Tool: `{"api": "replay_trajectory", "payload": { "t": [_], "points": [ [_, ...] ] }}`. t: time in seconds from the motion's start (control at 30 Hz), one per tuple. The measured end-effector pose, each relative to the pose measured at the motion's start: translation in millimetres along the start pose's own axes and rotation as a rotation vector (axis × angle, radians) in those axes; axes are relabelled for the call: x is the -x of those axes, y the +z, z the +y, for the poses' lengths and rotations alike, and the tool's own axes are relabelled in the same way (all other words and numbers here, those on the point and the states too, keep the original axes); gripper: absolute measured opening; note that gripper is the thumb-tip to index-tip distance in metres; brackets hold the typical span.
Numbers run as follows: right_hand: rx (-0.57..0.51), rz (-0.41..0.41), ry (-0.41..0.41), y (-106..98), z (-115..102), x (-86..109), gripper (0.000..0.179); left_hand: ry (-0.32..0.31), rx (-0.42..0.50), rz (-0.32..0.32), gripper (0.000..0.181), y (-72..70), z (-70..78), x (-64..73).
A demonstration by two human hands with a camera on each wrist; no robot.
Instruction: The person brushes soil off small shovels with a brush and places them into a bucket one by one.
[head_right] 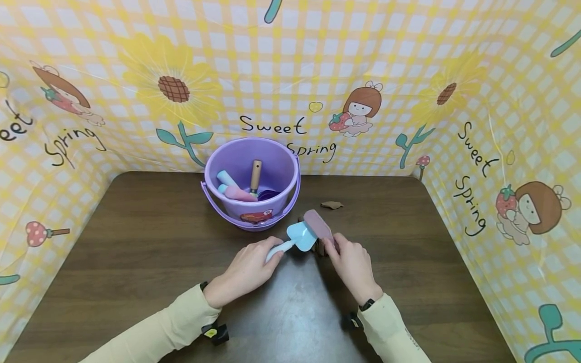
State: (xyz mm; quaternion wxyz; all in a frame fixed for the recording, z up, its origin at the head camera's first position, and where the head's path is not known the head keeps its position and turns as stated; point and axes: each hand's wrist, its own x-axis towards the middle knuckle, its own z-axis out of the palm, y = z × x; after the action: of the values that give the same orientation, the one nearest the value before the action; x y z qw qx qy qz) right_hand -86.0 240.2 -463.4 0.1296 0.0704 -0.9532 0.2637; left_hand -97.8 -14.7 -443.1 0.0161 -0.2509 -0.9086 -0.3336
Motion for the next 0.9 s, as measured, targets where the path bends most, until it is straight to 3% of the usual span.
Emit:
{"api": "replay_trajectory", "payload": {
  "t": [0.1, 0.4, 0.67, 0.73, 0.9],
  "points": [
    [-0.025, 0.0, -0.009, -0.3, 0.0, -0.7, 0.017, 0.003, -0.001, 0.006, 0.012, 1.0, -0.2, -0.1],
    [-0.133, -0.124, -0.088, 7.1, -3.3, 3.4, 0.01, -0.01, 0.001, -0.008, 0.015, 1.4, 0.6, -1.8],
    [-0.004, 0.03, -0.016, 2.1, 4.6, 2.6, 0.016, -0.002, 0.016, -0.005, 0.014, 2.4, 1.6, -0.2],
    [-0.009, 0.038, -0.01, 1.9, 4.2, 2.3, 0.016, 0.001, 0.014, -0.003, 0.014, 3.3, 1.1, -0.2],
    [-0.113, -0.087, -0.07, 4.4, -2.1, 3.6, 0.013, -0.001, 0.01, -0.001, 0.017, 5.3, 0.7, -0.5]
  ]
}}
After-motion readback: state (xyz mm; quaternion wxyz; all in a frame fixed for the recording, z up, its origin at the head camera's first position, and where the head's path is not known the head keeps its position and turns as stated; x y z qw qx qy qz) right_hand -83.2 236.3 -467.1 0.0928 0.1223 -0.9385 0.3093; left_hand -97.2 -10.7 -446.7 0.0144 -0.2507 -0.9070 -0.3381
